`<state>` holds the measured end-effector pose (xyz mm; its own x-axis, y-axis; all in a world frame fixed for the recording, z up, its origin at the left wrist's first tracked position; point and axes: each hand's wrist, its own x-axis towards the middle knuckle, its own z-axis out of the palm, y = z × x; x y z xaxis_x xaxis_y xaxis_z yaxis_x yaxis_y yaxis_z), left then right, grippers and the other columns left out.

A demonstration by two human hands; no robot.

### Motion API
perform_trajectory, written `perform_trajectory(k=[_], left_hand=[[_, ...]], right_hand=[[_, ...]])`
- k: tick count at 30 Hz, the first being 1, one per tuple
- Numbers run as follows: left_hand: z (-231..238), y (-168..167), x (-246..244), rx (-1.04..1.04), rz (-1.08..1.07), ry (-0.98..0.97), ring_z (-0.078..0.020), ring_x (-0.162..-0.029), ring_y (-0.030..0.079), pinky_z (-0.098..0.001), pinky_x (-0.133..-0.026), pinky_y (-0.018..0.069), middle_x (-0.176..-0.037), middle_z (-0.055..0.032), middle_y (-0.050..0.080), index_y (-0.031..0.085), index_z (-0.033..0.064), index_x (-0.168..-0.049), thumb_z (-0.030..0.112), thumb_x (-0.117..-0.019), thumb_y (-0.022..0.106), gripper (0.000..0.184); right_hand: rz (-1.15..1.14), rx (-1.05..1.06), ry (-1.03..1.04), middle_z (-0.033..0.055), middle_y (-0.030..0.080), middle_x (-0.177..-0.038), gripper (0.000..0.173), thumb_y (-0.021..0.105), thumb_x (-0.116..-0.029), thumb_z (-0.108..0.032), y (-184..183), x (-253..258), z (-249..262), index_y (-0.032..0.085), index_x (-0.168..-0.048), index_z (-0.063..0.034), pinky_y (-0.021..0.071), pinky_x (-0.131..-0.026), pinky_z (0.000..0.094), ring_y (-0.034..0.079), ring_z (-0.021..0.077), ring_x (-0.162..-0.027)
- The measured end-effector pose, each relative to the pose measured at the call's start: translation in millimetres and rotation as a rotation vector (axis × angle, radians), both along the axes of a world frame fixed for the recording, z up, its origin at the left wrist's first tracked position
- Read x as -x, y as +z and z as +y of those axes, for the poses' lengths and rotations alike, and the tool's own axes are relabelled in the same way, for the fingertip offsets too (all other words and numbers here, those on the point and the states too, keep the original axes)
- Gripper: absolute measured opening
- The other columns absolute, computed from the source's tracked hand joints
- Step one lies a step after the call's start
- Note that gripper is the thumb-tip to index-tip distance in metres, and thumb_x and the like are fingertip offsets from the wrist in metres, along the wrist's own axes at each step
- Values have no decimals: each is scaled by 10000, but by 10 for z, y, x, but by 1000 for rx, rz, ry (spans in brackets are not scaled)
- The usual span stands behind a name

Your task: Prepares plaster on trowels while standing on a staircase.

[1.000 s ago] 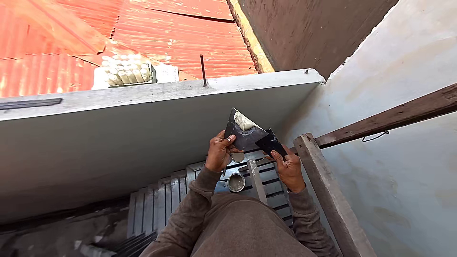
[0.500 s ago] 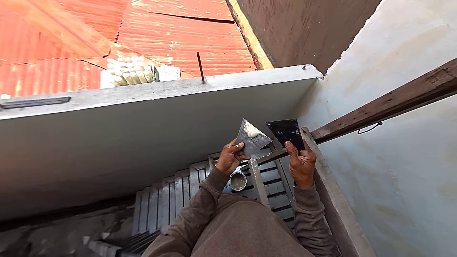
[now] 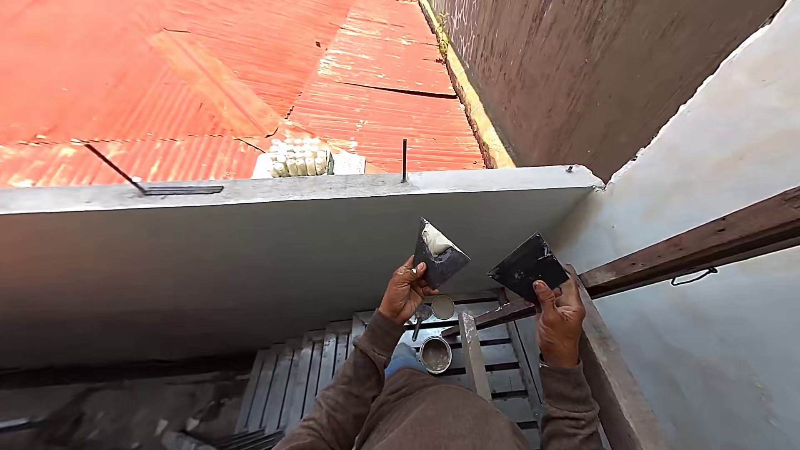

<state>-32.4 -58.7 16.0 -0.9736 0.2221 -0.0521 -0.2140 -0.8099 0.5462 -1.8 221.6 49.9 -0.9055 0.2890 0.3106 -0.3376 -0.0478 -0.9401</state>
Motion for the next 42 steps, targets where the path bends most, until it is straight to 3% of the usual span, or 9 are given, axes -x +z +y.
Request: perform_trajectory(k=[4, 7, 20, 23, 25, 27, 30, 36, 42], left_hand=[[184, -38, -230, -72, 100, -185, -292, -892, 744, -411, -697, 634, -1120, -207, 711, 572, 53, -1321, 140, -1001, 618, 335], [417, -39, -424, -80, 113, -313, -290, -885, 744, -424, -709, 636, -1116, -206, 711, 586, 53, -1312, 148, -974, 674, 362], [881, 49, -815, 73, 3, -474, -226, -824, 732, -401, -679, 625, -1058, -111, 726, 584, 96, -1292, 63, -1019, 509, 285], [821, -25, -776, 49, -19, -360, -236, -828, 730, -409, -689, 623, -1060, -125, 723, 589, 85, -1284, 55, -1023, 499, 278], [628, -10, -705, 35, -28, -215, -253, -849, 733, -427, -714, 624, -1071, -141, 723, 570, 79, -1307, 73, -1031, 503, 284], [328, 66, -626, 44, -38, -9, -277, -883, 733, -447, -747, 620, -1095, -159, 716, 535, 71, -1339, 95, -1047, 484, 297], [-144, 70, -542, 84, -68, 304, -307, -896, 733, -461, -759, 626, -1122, -203, 696, 475, 37, -1398, 119, -1080, 436, 331], [-448, -75, -429, 200, -230, 579, -238, -808, 727, -318, -583, 591, -1096, -189, 706, 462, 64, -1431, 168, -1101, 434, 348], [22, -231, -243, 252, -268, 435, -172, -609, 655, -255, -514, 537, -952, -175, 692, 440, 51, -1427, 239, -1118, 398, 364]], right_hand=[[-74, 925, 498, -23, 604, -724, 325, 486, -1058, -280, -118, 414, -150, 621, -1239, -46, 505, -523, 215, 564, 68, -551], [-29, 1180, 675, -42, 565, -641, 307, 543, -1016, -353, -239, 629, -338, 636, -1127, -82, 451, -489, 200, 508, 52, -492], [98, 981, 830, -69, 629, -675, 252, 548, -1019, -342, -911, 786, -436, 698, -1137, -177, 479, -502, 216, 556, 48, -505], [-75, 612, 579, -89, 668, -878, 363, 395, -1080, -438, -1099, 503, -369, 642, -1221, -212, 545, -696, 200, 639, 7, -759], [-210, 390, 351, -22, 712, -1047, 381, 380, -1092, -365, -1311, 324, -347, 619, -1270, -127, 592, -845, 293, 689, 49, -943], [-381, 179, 88, -14, 661, -920, 330, 404, -1093, -279, -1298, 220, -448, 605, -1208, -43, 568, -673, 267, 634, 36, -744], [-583, 165, 57, 19, 630, -811, 293, 443, -1100, -268, -1468, 48, -352, 591, -1191, -32, 485, -487, 245, 549, 70, -545], [-569, 545, 259, 76, 730, -1006, 207, 549, -1031, -117, -1206, -88, -321, 574, -1237, -120, 588, -573, 276, 704, 140, -725], [-339, 578, 275, -4, 677, -768, 105, 590, -992, -78, -859, -102, -665, 656, -1016, -157, 486, -495, 162, 575, 27, -543]])
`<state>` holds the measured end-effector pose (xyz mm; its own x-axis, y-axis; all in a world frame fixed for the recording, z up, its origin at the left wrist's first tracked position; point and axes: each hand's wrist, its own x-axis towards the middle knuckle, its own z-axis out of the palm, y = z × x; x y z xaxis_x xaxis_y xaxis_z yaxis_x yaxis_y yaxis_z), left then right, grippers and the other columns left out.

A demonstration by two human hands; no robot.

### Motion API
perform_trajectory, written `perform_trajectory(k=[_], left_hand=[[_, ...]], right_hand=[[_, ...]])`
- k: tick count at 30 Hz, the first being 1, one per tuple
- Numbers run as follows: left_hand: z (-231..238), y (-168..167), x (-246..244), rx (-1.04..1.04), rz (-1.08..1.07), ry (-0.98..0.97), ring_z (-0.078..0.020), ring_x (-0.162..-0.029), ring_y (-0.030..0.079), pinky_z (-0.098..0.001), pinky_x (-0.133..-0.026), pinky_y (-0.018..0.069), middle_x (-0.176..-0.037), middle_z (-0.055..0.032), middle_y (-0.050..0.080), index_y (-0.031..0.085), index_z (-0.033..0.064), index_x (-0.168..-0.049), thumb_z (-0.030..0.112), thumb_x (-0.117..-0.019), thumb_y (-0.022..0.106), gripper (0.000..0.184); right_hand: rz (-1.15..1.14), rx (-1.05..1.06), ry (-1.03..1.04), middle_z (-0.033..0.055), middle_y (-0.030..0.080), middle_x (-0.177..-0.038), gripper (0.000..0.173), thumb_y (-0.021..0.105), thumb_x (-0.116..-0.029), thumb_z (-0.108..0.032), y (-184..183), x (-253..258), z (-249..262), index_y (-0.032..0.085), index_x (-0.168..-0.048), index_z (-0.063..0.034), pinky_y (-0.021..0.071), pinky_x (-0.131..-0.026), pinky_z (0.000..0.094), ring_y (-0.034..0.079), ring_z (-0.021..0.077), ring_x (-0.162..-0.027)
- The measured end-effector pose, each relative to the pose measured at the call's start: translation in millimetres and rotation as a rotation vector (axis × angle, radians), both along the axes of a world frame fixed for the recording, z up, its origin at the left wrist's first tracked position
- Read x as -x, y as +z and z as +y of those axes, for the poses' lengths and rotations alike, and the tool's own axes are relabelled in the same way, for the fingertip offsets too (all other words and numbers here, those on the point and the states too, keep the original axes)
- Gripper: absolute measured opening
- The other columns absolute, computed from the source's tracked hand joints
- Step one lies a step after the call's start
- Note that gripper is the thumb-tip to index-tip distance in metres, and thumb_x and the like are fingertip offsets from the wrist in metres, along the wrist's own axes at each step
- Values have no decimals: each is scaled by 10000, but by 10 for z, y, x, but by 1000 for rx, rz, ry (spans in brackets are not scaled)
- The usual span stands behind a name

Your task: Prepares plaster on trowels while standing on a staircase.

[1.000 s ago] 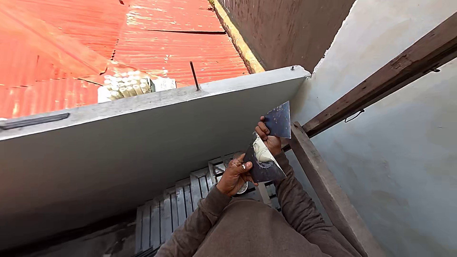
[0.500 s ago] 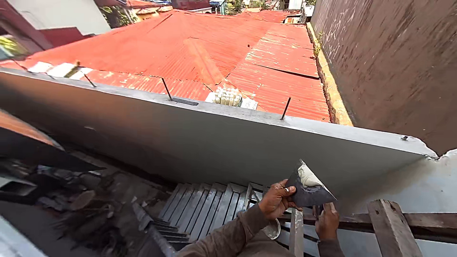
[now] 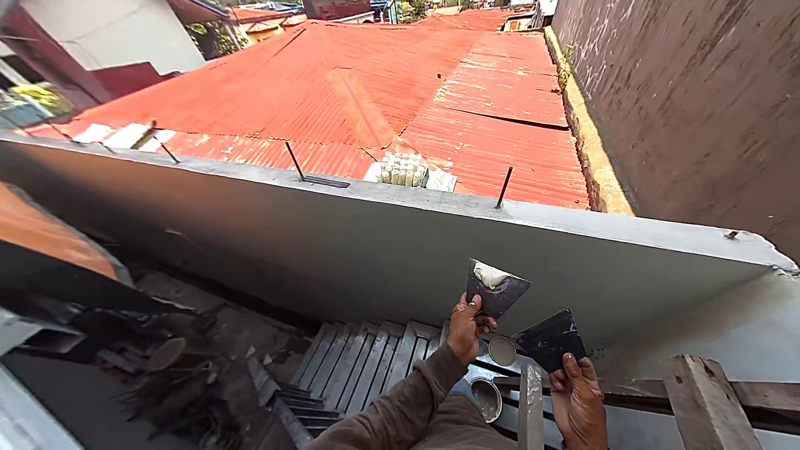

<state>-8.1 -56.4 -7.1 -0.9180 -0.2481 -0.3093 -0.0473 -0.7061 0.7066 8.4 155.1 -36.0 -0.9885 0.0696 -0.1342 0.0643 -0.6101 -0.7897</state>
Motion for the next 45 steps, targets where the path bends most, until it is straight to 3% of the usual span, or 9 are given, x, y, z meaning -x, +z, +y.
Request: perform_trajectory(k=[6, 11, 15, 23, 25, 29, 31, 35, 45], left_hand=[[342, 96, 353, -119, -156, -51, -219, -686, 676, -337, -636, 597, -1069, -176, 661, 362, 83, -1499, 245, -1112, 425, 423], [199, 62, 694, -135, -208, -58, -263, -789, 693, -405, -692, 598, -1106, -189, 667, 345, 111, -1522, 270, -1113, 424, 446], [83, 77, 878, -143, -189, -83, -232, -926, 692, -425, -814, 583, -1124, -153, 677, 387, 91, -1495, 190, -1101, 411, 407], [-330, 137, 1294, -93, -123, -77, -214, -944, 685, -414, -864, 577, -1112, -153, 678, 481, 31, -1415, 144, -1080, 428, 357], [-427, 130, 1405, -3, -121, -87, -171, -846, 666, -363, -796, 577, -1036, -128, 675, 521, 14, -1375, 145, -1072, 465, 335], [-713, 166, 1664, 139, -87, -37, -109, -457, 464, -270, -436, 443, -680, -54, 544, 546, 1, -1268, 164, -1071, 495, 260], [-826, 173, 1672, 209, -87, -60, -109, -444, 449, -273, -418, 432, -677, -53, 542, 529, -17, -1307, 146, -1077, 476, 286], [-693, -27, 1636, 267, -79, -279, -97, -392, 436, -260, -379, 427, -556, -3, 465, 495, 11, -1227, 144, -1093, 446, 195], [-712, -233, 1570, 187, -87, -624, -68, -368, 417, -220, -364, 408, -522, 4, 460, 505, 39, -1171, 128, -1084, 430, 145]], right_hand=[[280, -316, -174, 95, 767, -822, 236, 635, -918, 6, 172, 139, -537, 634, -1152, -28, 620, -575, 274, 737, 176, -648], [349, -642, -323, -10, 723, -733, 164, 733, -868, -76, 139, 298, -814, 705, -1017, -13, 594, -581, 215, 676, 69, -593], [453, -920, -335, -15, 720, -798, 111, 778, -827, -87, 159, 496, -1072, 722, -874, -4, 589, -738, 161, 685, -17, -746], [323, -775, -141, -42, 714, -796, 99, 754, -833, -3, 391, 822, -1539, 680, -884, -43, 615, -732, 216, 695, 26, -731], [356, -777, -66, -22, 731, -882, 150, 793, -815, -32, 406, 893, -1574, 702, -934, -31, 621, -801, 227, 710, 42, -812], [410, -764, 179, 85, 722, -1169, 449, 867, -801, -214, 329, 1002, -1625, 718, -1185, -37, 651, -808, 315, 737, 175, -928], [380, -771, 226, 98, 721, -1196, 506, 864, -827, -267, 255, 959, -1595, 703, -1251, -43, 660, -807, 355, 741, 203, -944], [186, -966, 135, 105, 731, -1098, 344, 730, -960, -255, 111, 788, -1154, 718, -1186, 4, 621, -839, 307, 716, 130, -913], [-246, -1456, -330, 97, 742, -1076, 288, 631, -1009, -272, 34, 23, -208, 749, -1145, -47, 607, -858, 312, 721, 142, -942]])
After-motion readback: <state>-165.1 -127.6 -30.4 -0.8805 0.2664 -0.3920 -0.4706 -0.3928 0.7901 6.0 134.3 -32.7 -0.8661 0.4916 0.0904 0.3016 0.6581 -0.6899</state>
